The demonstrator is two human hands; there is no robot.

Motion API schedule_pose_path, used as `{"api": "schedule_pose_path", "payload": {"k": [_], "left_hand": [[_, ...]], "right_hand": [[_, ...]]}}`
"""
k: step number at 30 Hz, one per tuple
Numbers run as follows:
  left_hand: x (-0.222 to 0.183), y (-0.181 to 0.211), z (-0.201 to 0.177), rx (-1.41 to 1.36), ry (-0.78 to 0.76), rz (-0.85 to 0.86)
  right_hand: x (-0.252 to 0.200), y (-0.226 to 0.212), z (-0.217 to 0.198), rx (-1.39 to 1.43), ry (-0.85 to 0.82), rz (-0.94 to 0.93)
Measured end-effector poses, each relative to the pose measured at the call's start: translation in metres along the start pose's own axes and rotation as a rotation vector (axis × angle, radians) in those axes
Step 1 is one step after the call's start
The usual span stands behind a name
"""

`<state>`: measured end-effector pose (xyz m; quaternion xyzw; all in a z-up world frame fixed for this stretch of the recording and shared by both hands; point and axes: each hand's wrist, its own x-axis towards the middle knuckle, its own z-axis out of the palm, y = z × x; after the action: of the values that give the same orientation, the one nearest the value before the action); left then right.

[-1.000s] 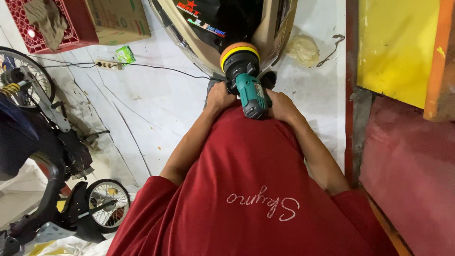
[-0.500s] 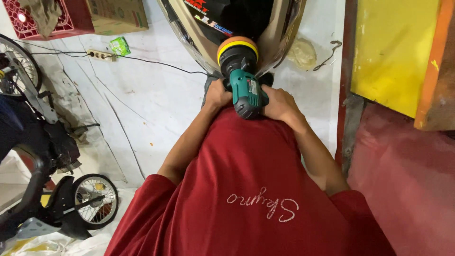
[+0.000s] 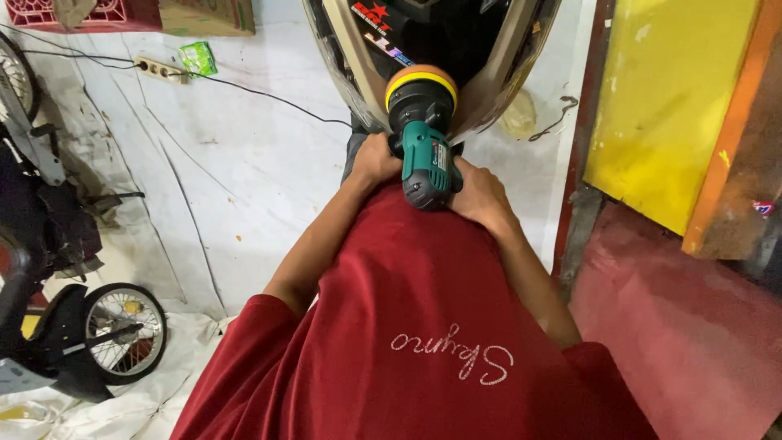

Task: The person uses a green electric polisher with a yellow pad to buff the front fairing of a beige motorcycle. They move the tool in circular motions across the surface, focusing on the area around the headlight and front panel.

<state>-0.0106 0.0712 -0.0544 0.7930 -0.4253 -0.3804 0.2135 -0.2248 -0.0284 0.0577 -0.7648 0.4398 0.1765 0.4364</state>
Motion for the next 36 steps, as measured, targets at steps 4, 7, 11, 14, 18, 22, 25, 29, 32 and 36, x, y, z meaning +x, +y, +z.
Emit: {"api": "schedule_pose_path", "payload": {"k": [4, 7, 11, 14, 18, 22, 25, 29, 32, 36], "left_hand": [[0.006, 0.0, -0.007, 0.055, -0.044, -0.082], [0.012, -0.007, -0.004, 0.048, -0.06, -0.012], [0.014, -0.004, -0.01, 0.076, -0.067, 0.025], [0.018, 0.001, -0.015, 0.097, -0.093, -0.004], [0.021, 0.0, -0.014, 0.083, -0.034, 0.065], [0.024, 0.011, -0.028, 0.058, -0.117, 0.025], [0.029, 0.002, -0.02, 0.103, -0.061, 0.081], [0.03, 0.014, -0.035, 0.078, -0.069, 0.102], [0.035, 0.014, -0.034, 0.06, -0.088, 0.109], [0.039, 0.018, -0.041, 0.067, -0.116, 0.062]], "right_hand": [[-0.004, -0.017, -0.009, 0.076, 0.014, -0.014], [-0.003, -0.019, -0.013, 0.127, 0.005, 0.043], [0.002, -0.015, -0.009, 0.123, 0.008, 0.032], [0.002, -0.02, -0.016, 0.168, 0.03, -0.014], [0.001, -0.025, -0.023, 0.16, 0.043, -0.024], [0.003, -0.029, -0.025, 0.18, 0.043, -0.015], [0.004, -0.037, -0.031, 0.18, 0.033, -0.004], [0.003, -0.046, -0.037, 0.186, 0.042, 0.014], [0.003, -0.05, -0.043, 0.199, 0.044, 0.001], [0.006, -0.05, -0.045, 0.213, 0.05, -0.048]]}}
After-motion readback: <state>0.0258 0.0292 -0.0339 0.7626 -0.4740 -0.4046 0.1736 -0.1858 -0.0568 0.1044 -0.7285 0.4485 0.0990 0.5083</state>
